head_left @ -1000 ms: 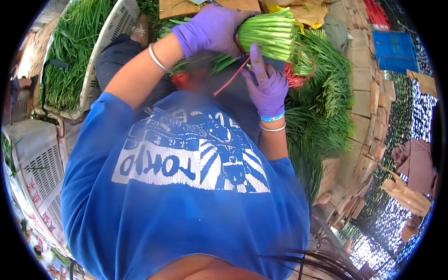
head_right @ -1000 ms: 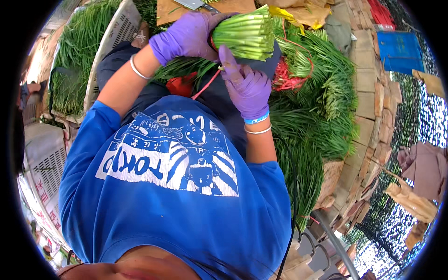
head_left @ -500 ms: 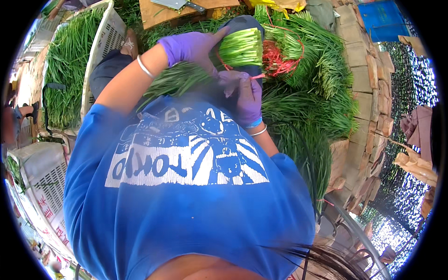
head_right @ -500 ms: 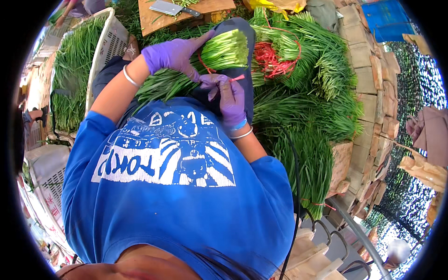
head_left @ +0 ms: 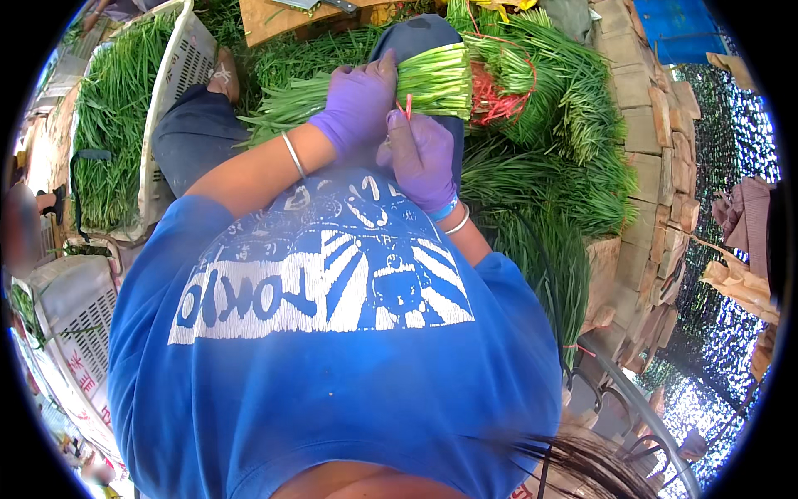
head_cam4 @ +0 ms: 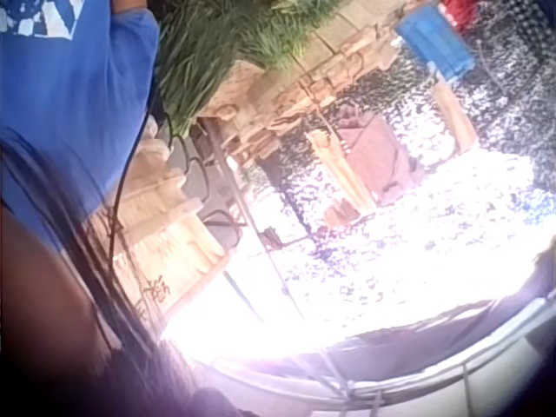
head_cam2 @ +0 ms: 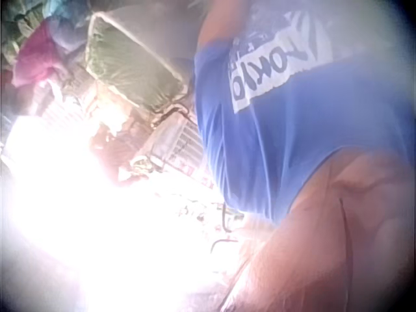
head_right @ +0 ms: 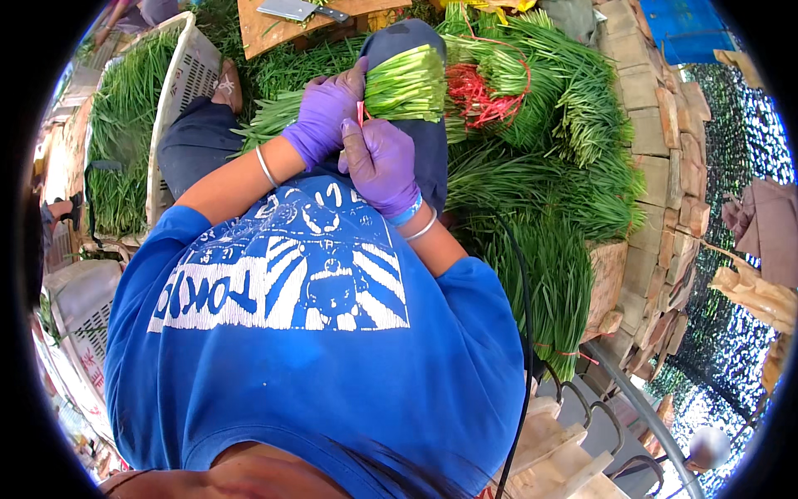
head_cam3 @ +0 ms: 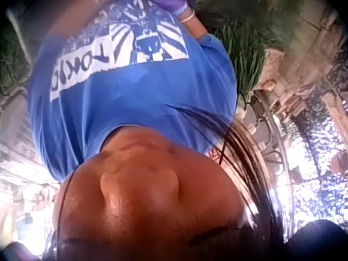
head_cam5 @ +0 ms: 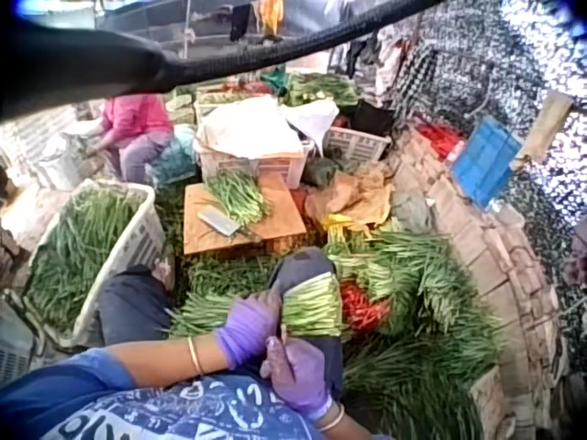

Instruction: The person gathers bunches of green vegetables from a crate, aligns the stems on a small wooden board, trims the stem ends with a knife, and secures each bunch with a red rubber band.

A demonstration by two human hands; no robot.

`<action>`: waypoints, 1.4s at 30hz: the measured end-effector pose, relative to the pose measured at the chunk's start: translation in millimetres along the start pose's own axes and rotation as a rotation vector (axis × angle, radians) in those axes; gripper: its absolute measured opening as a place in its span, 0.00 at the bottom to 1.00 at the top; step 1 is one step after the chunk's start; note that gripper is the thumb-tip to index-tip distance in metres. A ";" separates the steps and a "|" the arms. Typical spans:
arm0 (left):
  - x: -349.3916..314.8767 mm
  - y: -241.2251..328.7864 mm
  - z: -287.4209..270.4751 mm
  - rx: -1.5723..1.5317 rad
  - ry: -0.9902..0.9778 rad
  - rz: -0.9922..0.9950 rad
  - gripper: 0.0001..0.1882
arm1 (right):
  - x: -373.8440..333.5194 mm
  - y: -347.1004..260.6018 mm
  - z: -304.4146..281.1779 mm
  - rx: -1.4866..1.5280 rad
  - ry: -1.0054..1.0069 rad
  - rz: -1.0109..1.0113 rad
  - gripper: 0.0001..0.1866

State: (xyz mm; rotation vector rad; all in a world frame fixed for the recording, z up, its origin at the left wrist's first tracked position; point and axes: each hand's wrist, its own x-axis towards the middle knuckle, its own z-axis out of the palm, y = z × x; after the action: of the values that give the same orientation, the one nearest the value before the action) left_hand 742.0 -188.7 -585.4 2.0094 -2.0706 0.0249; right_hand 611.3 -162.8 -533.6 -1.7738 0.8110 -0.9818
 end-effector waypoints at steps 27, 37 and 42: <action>12.8 17.3 7.4 0.201 0.086 0.022 0.46 | 20.9 40.9 -48.6 -1.190 0.108 -0.532 0.15; 40.3 3.9 -43.4 -0.064 -0.371 0.070 0.35 | 55.3 36.6 -58.8 -1.111 -0.047 -0.654 0.12; 41.5 1.1 -39.8 -0.106 -0.415 0.091 0.39 | 56.1 43.1 -65.4 -1.084 -0.052 -0.763 0.11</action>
State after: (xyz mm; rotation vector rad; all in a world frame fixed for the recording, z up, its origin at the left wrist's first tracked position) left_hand 747.1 -221.9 -538.7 1.9836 -2.3438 -0.5157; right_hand 575.3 -251.8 -541.6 -3.1849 0.6667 -1.0122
